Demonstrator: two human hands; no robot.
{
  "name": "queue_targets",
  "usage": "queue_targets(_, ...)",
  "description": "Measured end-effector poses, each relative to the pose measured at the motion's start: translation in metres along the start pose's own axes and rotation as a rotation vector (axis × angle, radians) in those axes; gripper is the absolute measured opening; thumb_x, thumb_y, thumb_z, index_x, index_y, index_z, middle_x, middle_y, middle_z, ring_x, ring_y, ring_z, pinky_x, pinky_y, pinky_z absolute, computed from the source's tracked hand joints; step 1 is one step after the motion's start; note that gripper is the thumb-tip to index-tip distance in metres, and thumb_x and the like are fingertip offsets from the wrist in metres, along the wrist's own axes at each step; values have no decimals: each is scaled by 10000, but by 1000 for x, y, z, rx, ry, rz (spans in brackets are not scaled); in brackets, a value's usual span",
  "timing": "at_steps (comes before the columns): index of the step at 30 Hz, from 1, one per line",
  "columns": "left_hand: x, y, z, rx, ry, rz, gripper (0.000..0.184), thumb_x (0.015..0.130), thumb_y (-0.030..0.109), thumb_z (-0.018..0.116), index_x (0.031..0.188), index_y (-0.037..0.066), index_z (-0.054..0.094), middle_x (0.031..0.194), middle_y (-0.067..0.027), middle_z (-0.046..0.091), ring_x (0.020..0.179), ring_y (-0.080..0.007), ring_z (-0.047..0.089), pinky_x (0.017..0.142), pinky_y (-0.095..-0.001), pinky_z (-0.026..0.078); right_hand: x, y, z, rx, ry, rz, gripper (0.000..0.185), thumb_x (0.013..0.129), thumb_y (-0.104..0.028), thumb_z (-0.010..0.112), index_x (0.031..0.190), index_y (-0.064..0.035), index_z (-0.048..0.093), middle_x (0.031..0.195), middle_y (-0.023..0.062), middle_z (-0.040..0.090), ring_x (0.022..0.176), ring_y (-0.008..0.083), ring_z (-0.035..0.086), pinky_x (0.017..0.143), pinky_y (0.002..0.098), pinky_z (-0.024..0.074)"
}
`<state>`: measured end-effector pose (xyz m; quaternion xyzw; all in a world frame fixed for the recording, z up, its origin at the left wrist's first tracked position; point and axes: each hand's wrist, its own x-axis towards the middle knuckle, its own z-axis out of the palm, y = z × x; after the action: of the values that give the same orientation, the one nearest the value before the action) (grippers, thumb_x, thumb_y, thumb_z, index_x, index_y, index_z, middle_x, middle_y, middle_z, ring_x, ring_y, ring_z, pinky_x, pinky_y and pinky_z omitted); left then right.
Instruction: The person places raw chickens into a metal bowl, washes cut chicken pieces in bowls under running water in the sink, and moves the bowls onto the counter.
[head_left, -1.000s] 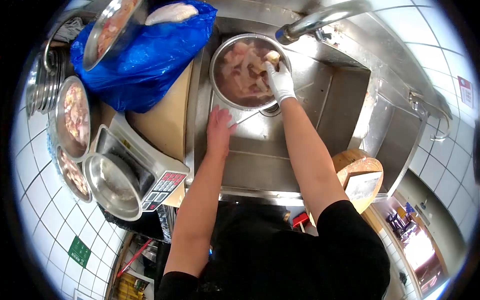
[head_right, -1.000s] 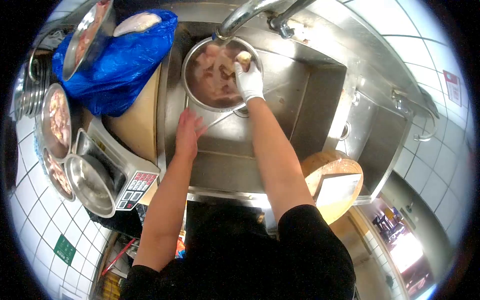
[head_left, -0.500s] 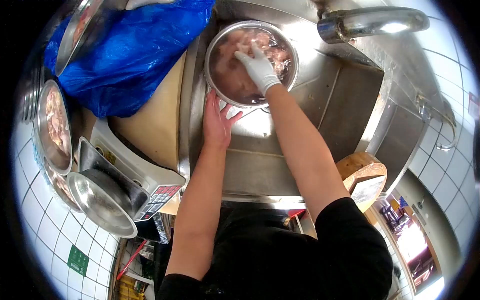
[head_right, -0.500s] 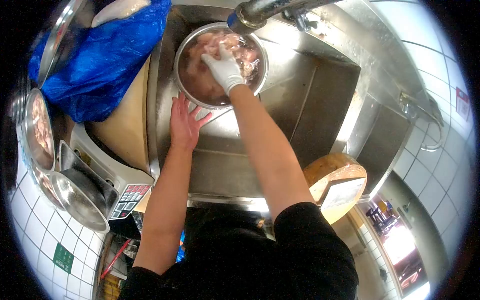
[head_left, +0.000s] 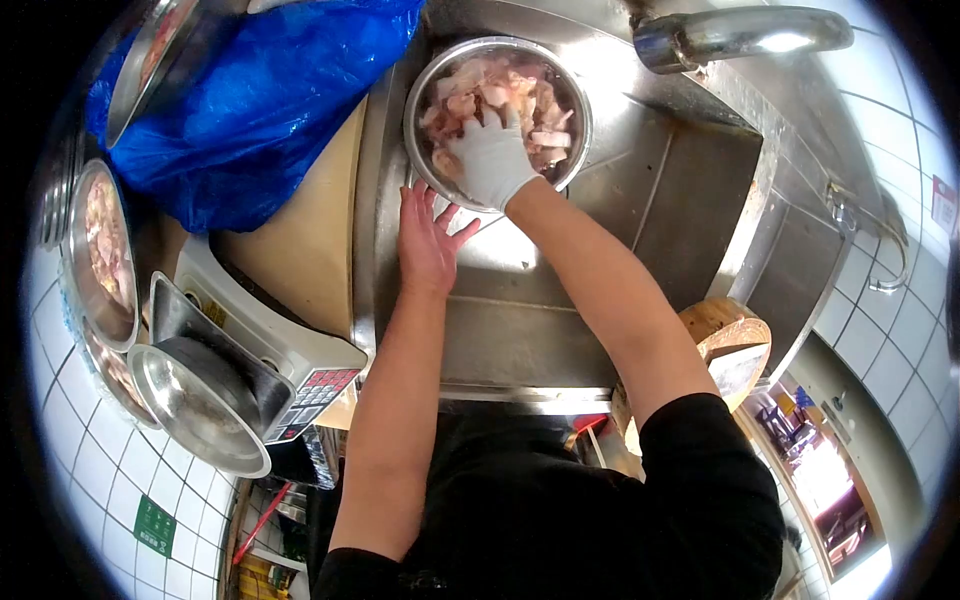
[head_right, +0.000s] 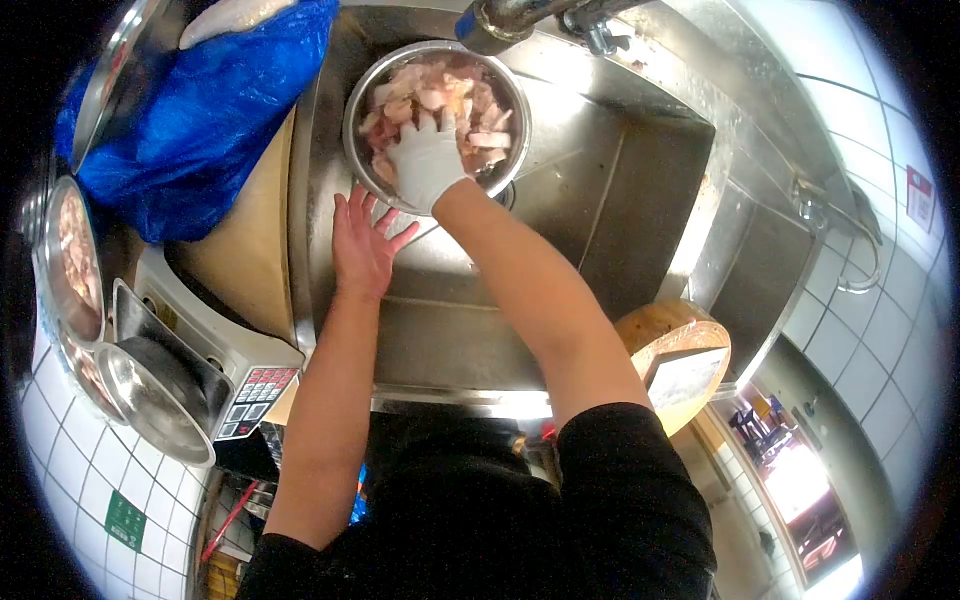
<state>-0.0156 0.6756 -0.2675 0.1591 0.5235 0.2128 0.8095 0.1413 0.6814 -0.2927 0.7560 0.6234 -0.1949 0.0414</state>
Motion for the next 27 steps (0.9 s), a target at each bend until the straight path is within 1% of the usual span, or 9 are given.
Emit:
queue_targets(3, -1, 1, -3, -12, -18, 3, 838, 977, 654, 376, 1563, 78, 210, 1591, -125, 228, 1433, -391, 258, 1095, -628, 339, -4, 13, -3, -210, -102, 13, 382, 870, -335, 589, 1115, -97, 760, 1330, 162, 558, 1382, 409, 353, 1139, 707, 88)
queue_targets(6, -2, 3, 1, -36, -4, 8, 838, 977, 650, 383, 1555, 67, 218, 1578, -145, 243, 1434, -395, 262, 1106, -622, 326, -9, 30, 0, -242, -46, 29, 392, 869, -328, 586, 1129, -86, 752, 1373, 163, 544, 1386, 423, 335, 1128, 720, 91)
queue_targets(7, 1, 2, 0, -50, 0, 7, 835, 975, 647, 396, 1549, 64, 230, 1562, -148, 268, 1423, -392, 277, 1104, -618, 326, -12, 37, -4, -206, -28, -12, 390, 870, -335, 583, 1105, -73, 753, 1392, 185, 544, 1319, 412, 437, 1138, 625, 247)
queue_targets(10, 12, -5, -3, -72, 24, 20, 774, 987, 598, 432, 1520, 59, 276, 1472, -140, 385, 1363, -359, 364, 1088, -613, 334, -14, 46, -27, 279, -74, 179, 362, 846, -325, 625, 1048, -57, 761, 1379, 212, 554, 1196, 391, 555, 1074, 473, 413)
queue_targets(11, 18, -8, -4, -73, 31, 27, 745, 994, 575, 444, 1509, 58, 293, 1435, -134, 431, 1339, -344, 399, 1081, -611, 338, -21, 58, -6, 304, 325, 126, 402, 830, -306, 715, 1127, -36, 711, 1326, 215, 593, 1126, 360, 621, 968, 383, 509)
queue_targets(14, 38, -18, -10, -77, 3, -16, 574, 1022, 458, 475, 1450, 92, 367, 1308, -100, 531, 1235, -287, 501, 1056, -598, 359, -25, 66, 4, 408, 546, 266, 609, 833, -357, 711, 1325, -19, 585, 1377, 266, 534, 1209, 405, 560, 1039, 430, 454)
queue_targets(15, 36, -17, -6, -79, 38, 0, 527, 1028, 426, 472, 1434, 103, 381, 1299, -96, 541, 1220, -277, 517, 1059, -601, 361, -24, 70, 9, 386, 417, 337, 774, 858, -409, 707, 1470, -32, 420, 1419, 305, 474, 1280, 419, 509, 1078, 436, 424)
queue_targets(20, 22, -20, 0, -42, 145, 25, 388, 1037, 333, 474, 1379, 157, 425, 1305, -89, 551, 1215, -261, 537, 1064, -616, 393, -11, 86, 32, 559, 332, 242, 842, 856, -456, 718, 1514, -67, 366, 1522, 304, 348, 1372, 448, 411, 1128, 425, 385)
queue_targets(27, 8, -27, -26, 1, 144, 4, 428, 1033, 346, 467, 1422, 181, 397, 1339, -93, 534, 1237, -278, 524, 1044, -614, 435, -16, 80, 47, 615, 193, 134, 909, 844, -467, 736, 1568, -163, 278, 1582, 238, 284, 1436, 422, 326, 1186, 422, 303)
